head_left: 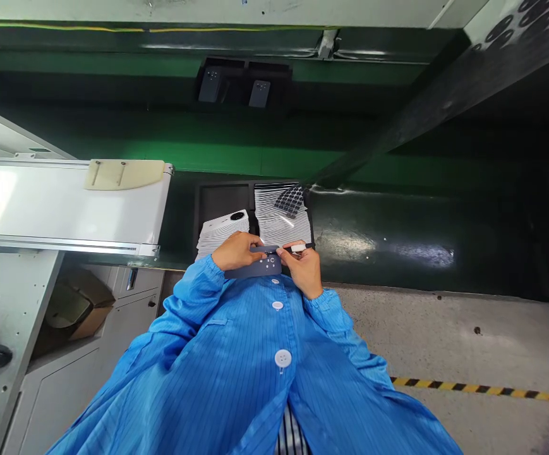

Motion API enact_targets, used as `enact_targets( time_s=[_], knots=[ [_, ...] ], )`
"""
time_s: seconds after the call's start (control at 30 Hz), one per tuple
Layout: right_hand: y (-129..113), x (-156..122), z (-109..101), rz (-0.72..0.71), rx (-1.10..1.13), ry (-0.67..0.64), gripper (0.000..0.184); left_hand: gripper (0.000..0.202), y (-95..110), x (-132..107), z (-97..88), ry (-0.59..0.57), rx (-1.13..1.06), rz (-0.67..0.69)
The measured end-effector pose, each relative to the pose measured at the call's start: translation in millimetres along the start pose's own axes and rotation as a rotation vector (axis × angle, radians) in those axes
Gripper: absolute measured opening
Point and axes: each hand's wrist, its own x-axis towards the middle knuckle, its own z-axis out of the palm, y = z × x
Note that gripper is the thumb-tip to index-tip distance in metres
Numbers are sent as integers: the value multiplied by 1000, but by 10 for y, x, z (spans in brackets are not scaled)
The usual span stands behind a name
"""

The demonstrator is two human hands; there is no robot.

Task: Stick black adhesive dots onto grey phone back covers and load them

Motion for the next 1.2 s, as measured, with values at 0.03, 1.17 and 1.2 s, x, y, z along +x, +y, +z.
enact_targets(
  time_s=[0.03, 1.17, 1.2],
  knots=[
    [4, -3, 2, -8, -1, -3, 51, 22, 1, 3, 15, 12, 3, -7],
    [-174, -52, 48, -334, 265, 312, 34, 18, -2021, -1164, -1965, 1550, -1132, -599],
    [-180, -53, 49, -331, 260, 308, 34, 23, -2077, -1179, -2011, 1553, -1131, -625]
  ],
)
